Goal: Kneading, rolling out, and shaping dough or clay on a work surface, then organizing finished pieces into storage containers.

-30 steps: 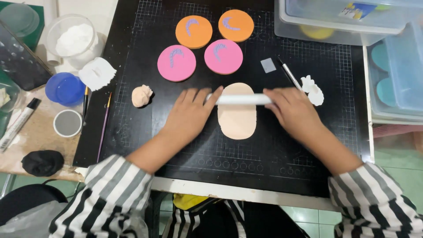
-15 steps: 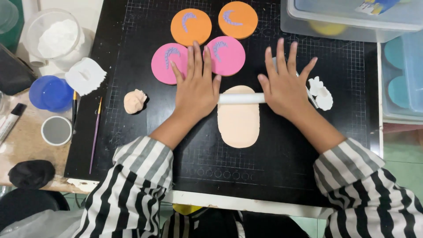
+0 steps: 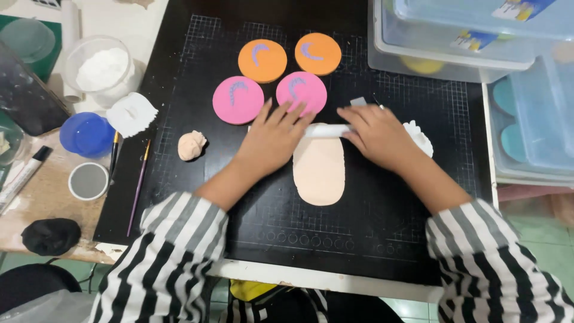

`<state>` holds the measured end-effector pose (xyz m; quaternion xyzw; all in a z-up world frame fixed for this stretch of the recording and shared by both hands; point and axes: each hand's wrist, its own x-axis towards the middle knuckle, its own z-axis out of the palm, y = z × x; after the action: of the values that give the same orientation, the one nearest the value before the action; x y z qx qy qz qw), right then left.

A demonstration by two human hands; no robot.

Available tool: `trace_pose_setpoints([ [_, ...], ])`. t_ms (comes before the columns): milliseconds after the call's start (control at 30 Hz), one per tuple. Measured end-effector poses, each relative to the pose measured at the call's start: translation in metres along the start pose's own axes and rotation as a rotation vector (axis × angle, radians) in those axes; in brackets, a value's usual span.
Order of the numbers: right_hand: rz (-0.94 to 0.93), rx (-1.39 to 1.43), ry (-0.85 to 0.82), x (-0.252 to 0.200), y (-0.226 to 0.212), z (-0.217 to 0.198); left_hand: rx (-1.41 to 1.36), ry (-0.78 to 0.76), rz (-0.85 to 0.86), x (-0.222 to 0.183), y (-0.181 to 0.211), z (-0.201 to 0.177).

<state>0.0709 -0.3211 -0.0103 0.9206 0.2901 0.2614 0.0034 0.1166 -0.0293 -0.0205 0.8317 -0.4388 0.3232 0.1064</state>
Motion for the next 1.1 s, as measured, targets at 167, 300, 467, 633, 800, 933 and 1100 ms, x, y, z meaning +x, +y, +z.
trace_pose_setpoints([
  [167, 0.128, -0.072, -0.201, -0.026, -0.007, 0.003, 0.152, -0.237, -0.066, -0.04, 0.001, 0.004],
  [300, 0.227, -0.065, -0.134, -0.037, -0.024, -0.017, 0.145, -0.178, -0.076, -0.019, 0.003, -0.029],
  [467, 0.327, 0.089, -0.378, -0.051, -0.077, -0.06, -0.244, -0.507, -0.192, -0.038, 0.022, -0.057],
  [633, 0.419, 0.14, -0.261, -0.027, -0.054, -0.055, -0.326, -0.371, -0.315, 0.011, 0.017, -0.051],
  [800, 0.601, 0.236, -0.463, -0.009, -0.06, -0.048, -0.353, -0.485, -0.374, 0.025, 0.015, -0.043],
  [933, 0.573, 0.234, -0.612, -0.04, -0.098, -0.058, -0.341, -0.812, -0.46, -0.003, 0.029, -0.057],
  [1100, 0.497, 0.137, -0.567, -0.071, -0.131, -0.075, -0.33, -0.804, -0.446, -0.033, 0.045, -0.07],
])
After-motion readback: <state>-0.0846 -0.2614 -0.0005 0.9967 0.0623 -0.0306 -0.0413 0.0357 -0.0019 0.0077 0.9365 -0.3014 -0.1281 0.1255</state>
